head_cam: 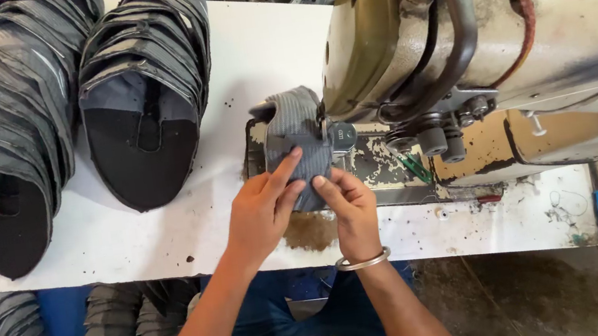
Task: The person uses a sewing machine to stitch the upper strap onto the sole of a slipper. They repeatedly pick up a slipper, guide it under the machine's needle, and then place the finished product onto a growing stack on the table.
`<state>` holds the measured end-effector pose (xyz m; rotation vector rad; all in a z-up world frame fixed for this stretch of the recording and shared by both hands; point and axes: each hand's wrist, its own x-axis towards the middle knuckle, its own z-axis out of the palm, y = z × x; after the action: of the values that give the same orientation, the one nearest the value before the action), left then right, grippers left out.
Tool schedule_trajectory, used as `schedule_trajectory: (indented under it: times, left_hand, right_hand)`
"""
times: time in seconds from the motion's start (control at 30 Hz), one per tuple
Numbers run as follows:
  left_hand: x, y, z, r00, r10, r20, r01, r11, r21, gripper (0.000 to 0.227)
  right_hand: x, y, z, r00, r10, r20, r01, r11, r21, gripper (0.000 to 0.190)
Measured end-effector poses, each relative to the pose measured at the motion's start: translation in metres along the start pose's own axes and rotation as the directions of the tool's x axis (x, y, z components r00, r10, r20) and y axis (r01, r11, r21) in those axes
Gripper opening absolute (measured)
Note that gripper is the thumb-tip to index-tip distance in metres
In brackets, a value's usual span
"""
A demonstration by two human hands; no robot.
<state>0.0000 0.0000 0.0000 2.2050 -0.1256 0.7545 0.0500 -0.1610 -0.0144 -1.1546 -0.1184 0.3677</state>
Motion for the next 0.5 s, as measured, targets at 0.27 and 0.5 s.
schedule_trajectory:
  times: [0.27,0.5]
  left_hand:
    - [0.027,0.036,-0.007,0.962,-0.272,-0.012,0.272,0.962,-0.01,0.047]
    - [0.051,0.039,-0.006,0.885,-0.459,0.075,0.445,0.883,0.153,0.049]
  right_hand:
    - [0.009,-0.011,0.004,1.0,0.008,-0.017,-0.008,1.0,0.019,0.026]
    - [-0.019,0.046,-0.039,0.998,0.027,0.06,-0.018,0.987,-0.159,0.024]
